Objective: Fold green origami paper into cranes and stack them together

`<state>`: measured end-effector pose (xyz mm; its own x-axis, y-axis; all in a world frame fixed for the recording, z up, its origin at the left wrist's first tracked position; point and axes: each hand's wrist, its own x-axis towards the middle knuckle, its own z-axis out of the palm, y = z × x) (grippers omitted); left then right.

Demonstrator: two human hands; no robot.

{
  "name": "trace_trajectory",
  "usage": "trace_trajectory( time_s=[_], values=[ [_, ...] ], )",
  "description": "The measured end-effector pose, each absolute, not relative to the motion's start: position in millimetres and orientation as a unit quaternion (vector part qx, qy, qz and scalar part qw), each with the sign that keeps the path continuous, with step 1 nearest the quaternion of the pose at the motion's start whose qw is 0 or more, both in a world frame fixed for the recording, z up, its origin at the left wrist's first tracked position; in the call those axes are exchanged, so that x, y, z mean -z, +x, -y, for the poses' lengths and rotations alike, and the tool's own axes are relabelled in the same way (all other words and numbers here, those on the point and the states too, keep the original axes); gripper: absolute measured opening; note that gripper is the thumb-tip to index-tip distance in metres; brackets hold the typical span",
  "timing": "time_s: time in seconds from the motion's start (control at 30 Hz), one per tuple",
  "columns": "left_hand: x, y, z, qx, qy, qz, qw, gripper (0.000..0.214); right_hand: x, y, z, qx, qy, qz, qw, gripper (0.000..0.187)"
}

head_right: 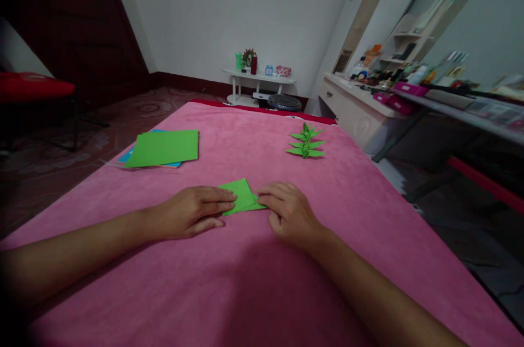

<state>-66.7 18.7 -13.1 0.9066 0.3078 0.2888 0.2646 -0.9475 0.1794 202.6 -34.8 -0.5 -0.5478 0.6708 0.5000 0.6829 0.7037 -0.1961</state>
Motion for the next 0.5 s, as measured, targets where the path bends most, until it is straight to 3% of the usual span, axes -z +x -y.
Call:
trace_trajectory(
  time_s=[0.07, 0.13, 0.2, 0.5],
  values=[
    [10, -66, -18, -0.158, 0.972, -0.152, 0.082, 0.044, -3, 195, 43, -0.006, -0.414, 0.875, 0.250, 0.043],
    [7, -64, -18, -0.153, 0.972, -0.156, 0.087, 0.048, -2, 187, 52, -0.022, -0.429, 0.884, 0.182, 0.068],
    [4, -62, -18, -0.146, 0.973, -0.156, 0.090, 0.053, 2, 181, 60, -0.035, -0.418, 0.899, 0.123, 0.079],
    [11, -88, -18, -0.115, 0.974, -0.166, 0.104, 0.051, 9, 181, 64, -0.041, -0.419, 0.906, 0.049, 0.082]
  ],
)
